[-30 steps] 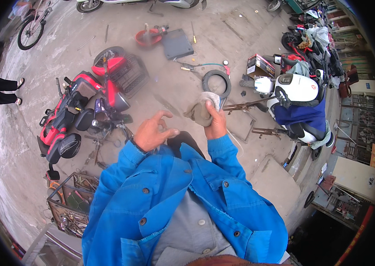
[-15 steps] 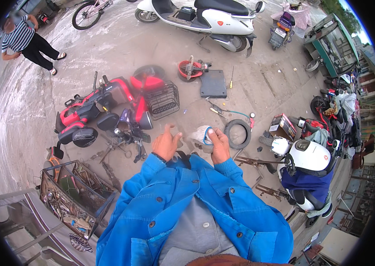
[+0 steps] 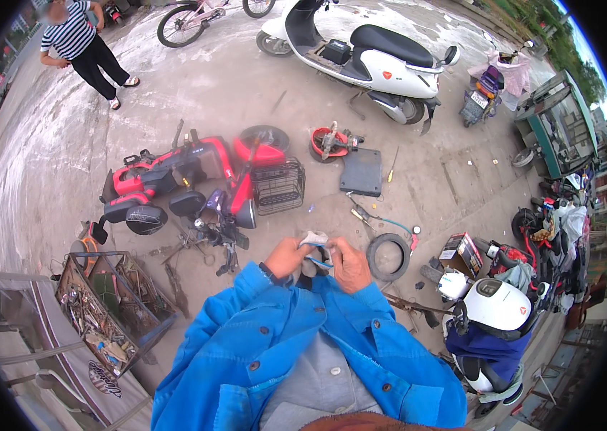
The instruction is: The person works on a red electric scooter in an outdoor workshop. They use a cordless impact wrench to remove a bolt from the scooter's frame, then use a hammer to strike a metal part on the ground. The person handles various tools and parts throughout the process.
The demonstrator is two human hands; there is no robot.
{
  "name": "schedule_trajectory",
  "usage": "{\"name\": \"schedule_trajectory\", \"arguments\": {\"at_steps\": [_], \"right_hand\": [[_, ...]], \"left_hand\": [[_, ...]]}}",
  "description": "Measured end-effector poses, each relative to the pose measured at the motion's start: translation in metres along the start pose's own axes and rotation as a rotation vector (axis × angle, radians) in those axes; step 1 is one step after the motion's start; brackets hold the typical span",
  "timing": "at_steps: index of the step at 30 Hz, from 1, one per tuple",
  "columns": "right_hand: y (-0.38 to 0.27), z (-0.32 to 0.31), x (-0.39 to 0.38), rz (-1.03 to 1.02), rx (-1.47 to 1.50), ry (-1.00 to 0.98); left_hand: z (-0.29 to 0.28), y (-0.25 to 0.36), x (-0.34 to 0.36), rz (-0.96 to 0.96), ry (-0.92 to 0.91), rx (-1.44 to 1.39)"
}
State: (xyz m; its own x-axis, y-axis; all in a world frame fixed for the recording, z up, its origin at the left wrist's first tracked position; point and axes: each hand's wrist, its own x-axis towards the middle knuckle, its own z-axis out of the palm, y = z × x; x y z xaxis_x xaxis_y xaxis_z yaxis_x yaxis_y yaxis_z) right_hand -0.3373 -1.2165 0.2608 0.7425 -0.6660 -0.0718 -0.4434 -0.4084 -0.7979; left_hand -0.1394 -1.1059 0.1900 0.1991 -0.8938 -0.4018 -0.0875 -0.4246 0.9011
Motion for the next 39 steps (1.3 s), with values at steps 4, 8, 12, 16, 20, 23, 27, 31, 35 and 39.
{"name": "schedule_trajectory", "arguments": {"at_steps": [4,8,12,16,20,23,27,31,35,39], "right_hand": [[0.025,0.012,-0.011,-0.186,-0.507,-0.095],[0.067,0.05,-0.005,0.002,-0.75,-0.214],[0.048,0.043,0.018,0.385,-0.219,-0.326],[0.021,0.031,0.029,0.694,0.969,-0.155],[0.025,0.065,0.04,0.595,1.137,0.352],[0.052,0.073,0.047,0.522,1.251,0.418],[0.032,0.063,0.06,0.488,1.315,0.316],[0.053,0.091,0.051,0.457,0.969,0.316],[0.039,0.089,0.046,0.444,0.72,0.065],[0.071,0.103,0.041,0.108,0.597,-0.075]], "left_hand": [[0.002,0.019,0.0,0.017,0.27,0.574],[0.002,0.059,-0.004,0.081,0.257,0.788],[0.016,0.025,0.005,0.101,0.16,0.949],[0.014,0.0,0.01,0.143,0.111,0.942],[0.017,0.023,0.013,0.287,0.305,0.902],[0.029,0.024,0.01,0.36,0.131,0.875],[0.036,0.024,0.004,0.269,0.044,0.678],[0.036,0.022,0.005,0.275,0.212,0.649],[0.022,0.028,-0.004,0.332,0.349,0.595],[0.032,0.028,-0.019,0.576,0.405,0.787]]}}
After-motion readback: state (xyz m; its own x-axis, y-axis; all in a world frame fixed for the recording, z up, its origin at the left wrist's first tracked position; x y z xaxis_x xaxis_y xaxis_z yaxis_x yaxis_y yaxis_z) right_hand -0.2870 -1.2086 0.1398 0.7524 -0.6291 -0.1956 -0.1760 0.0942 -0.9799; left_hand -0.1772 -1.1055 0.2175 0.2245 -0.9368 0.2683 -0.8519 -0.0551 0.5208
